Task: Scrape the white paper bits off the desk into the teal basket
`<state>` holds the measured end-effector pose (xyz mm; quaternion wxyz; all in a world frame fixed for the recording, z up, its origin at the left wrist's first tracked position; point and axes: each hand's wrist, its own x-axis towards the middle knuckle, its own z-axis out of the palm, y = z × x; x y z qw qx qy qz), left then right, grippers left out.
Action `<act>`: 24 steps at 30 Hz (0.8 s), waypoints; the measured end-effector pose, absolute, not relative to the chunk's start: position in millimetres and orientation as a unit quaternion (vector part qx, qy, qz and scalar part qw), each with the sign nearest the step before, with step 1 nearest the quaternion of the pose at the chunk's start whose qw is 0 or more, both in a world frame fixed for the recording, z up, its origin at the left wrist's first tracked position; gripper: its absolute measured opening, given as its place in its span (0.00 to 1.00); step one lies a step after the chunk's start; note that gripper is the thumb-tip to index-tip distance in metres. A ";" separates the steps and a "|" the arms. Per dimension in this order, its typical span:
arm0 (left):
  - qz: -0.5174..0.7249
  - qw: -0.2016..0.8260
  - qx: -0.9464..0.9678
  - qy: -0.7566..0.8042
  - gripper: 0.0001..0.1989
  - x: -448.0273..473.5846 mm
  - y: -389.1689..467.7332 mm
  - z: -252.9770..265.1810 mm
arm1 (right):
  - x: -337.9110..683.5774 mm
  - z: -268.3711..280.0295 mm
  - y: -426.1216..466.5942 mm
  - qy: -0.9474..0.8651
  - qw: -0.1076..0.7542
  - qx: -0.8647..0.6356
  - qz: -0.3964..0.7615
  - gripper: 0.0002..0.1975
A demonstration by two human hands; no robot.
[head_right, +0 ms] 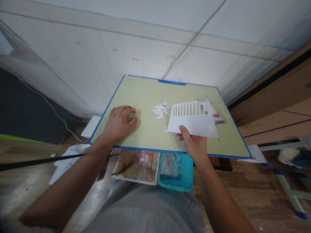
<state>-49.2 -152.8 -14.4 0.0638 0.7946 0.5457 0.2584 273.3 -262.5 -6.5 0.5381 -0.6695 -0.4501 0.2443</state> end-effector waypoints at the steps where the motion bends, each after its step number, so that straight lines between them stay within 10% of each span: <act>1: 0.258 0.063 0.794 0.546 0.16 -49.2 -152.9 -14.3 | 276.2 -6.9 -265.6 -0.449 0.540 -0.672 0.235 0.20; 24: 0.254 0.058 0.796 0.546 0.17 -51.7 -152.4 -16.3 | 305.1 12.9 -282.3 -0.527 0.505 -0.623 0.280 0.24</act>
